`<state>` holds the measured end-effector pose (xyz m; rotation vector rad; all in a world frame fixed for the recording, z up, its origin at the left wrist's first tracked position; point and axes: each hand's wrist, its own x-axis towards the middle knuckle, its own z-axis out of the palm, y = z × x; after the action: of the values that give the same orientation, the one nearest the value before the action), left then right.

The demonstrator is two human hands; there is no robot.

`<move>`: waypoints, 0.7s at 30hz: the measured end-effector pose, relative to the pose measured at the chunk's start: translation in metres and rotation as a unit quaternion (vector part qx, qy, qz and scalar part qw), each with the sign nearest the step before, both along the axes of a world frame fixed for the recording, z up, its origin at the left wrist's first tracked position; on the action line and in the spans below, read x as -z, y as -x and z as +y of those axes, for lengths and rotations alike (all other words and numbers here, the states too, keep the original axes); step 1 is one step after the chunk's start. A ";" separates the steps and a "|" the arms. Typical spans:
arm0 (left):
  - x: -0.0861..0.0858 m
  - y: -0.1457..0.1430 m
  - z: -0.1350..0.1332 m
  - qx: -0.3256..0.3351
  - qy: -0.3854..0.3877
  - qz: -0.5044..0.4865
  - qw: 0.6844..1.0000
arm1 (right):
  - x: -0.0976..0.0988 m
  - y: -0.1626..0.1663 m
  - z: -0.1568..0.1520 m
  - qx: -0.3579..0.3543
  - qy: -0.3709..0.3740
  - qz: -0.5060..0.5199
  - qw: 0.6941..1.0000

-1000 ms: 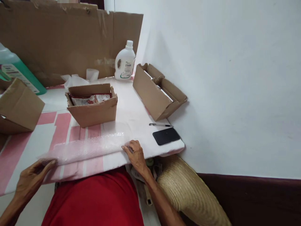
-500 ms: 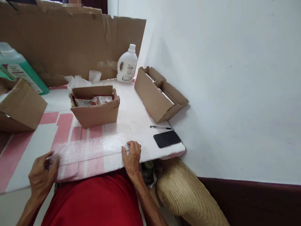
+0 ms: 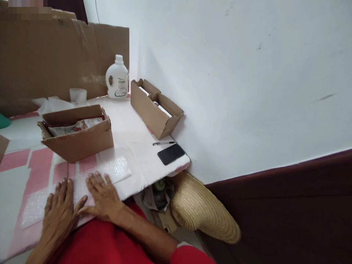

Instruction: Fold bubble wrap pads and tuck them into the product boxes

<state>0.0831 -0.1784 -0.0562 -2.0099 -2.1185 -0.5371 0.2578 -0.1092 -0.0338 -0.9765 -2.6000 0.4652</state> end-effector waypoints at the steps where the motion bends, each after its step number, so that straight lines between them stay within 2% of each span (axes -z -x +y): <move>1: -0.004 0.004 -0.004 -0.011 -0.001 -0.007 1.000 | 0.004 -0.013 0.005 0.031 0.005 -0.012 0.999; 4: -0.011 0.024 -0.018 -0.028 0.009 -0.023 0.999 | 0.012 -0.049 0.018 0.145 0.029 -0.052 0.988; 7: -0.009 0.050 -0.029 -0.015 0.007 -0.030 0.999 | 0.014 -0.069 0.026 0.193 0.052 -0.084 0.976; 12: -0.009 0.085 -0.040 0.020 -0.001 -0.024 1.000 | 0.018 -0.072 0.032 0.183 0.040 -0.085 0.979; 18: -0.005 0.118 -0.057 0.152 -0.057 0.072 0.984 | 0.026 -0.075 0.056 0.148 0.004 -0.078 0.986; 21: -0.005 0.129 -0.060 0.187 -0.066 0.112 0.974 | 0.023 -0.075 0.079 0.123 -0.010 -0.082 0.989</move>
<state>-0.0458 -0.2386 -0.0509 -2.2804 -1.5439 -0.4618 0.3328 -0.0304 -0.0572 -1.3589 -2.5689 0.3058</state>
